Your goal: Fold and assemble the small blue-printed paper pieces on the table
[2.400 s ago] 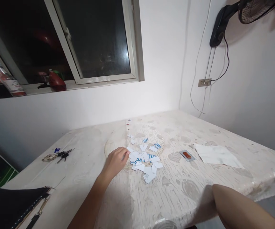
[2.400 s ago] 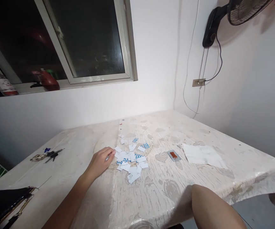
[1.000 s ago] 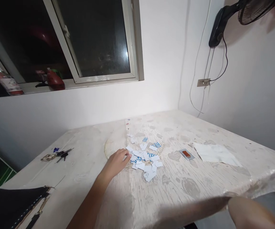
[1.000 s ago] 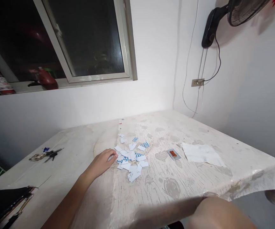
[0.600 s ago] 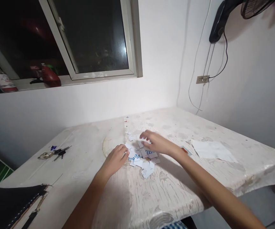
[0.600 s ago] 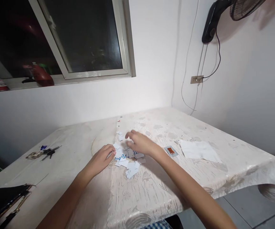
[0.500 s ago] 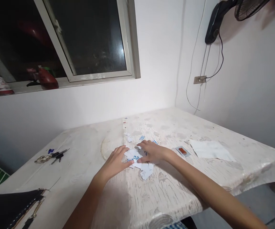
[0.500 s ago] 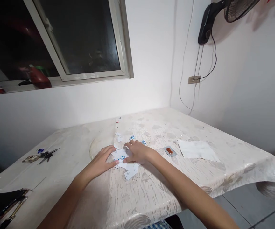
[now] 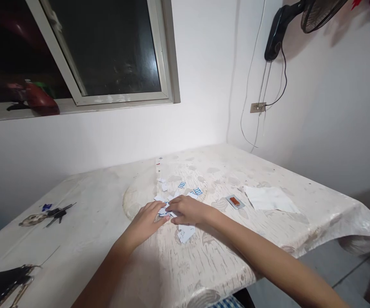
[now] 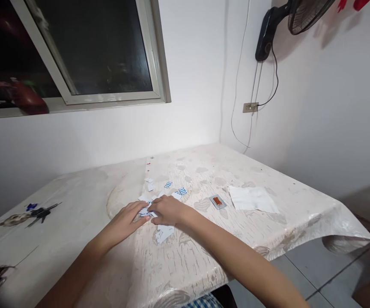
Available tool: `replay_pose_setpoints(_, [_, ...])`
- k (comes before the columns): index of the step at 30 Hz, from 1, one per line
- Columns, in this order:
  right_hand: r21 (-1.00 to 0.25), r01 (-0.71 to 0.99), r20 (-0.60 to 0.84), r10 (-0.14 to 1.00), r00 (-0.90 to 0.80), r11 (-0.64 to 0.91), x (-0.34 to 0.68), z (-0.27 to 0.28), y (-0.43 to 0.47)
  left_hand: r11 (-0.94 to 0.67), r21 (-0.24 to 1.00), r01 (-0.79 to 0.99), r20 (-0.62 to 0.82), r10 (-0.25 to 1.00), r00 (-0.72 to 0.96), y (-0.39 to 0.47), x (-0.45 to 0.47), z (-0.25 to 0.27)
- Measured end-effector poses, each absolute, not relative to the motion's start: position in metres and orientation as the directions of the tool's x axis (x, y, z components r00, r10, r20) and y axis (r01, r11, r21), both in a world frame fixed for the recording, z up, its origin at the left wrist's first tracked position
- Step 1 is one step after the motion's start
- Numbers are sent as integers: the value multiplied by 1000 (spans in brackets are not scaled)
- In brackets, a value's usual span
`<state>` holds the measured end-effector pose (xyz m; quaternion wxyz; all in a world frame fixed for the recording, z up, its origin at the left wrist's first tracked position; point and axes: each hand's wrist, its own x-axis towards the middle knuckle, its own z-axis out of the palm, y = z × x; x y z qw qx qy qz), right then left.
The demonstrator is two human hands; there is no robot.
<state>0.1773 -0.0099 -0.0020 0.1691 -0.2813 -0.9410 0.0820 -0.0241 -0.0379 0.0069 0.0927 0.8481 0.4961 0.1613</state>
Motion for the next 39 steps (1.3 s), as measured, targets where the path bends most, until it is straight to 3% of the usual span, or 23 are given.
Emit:
replay_pose_setpoints(9, [-51, 704, 381, 666, -642, 708, 162, -11, -12, -507, 215, 835, 313, 845, 433, -32, -20, -1])
replay_pose_setpoints(15, [11, 708, 396, 647, -651, 706, 159, -9, -11, -444, 157, 882, 379, 852, 362, -22, -10, -10])
replay_pose_setpoints(23, [-111, 737, 451, 695, -560, 666, 164, -8, -4, -417, 363, 833, 410, 874, 260, -22, -8, -8])
replay_pose_setpoints(28, [-167, 741, 496, 705, -507, 650, 164, -10, 1, -445, 402, 800, 491, 842, 221, -18, -11, -9])
replay_pose_setpoints(33, [-271, 721, 429, 751, -502, 637, 161, -15, -4, -473, 462, 750, 560, 811, 167, -11, -16, -15])
replay_pose_setpoints(39, [-384, 693, 382, 788, -483, 611, 164, -17, -4, -563, 526, 637, 578, 787, 218, -13, -14, -17])
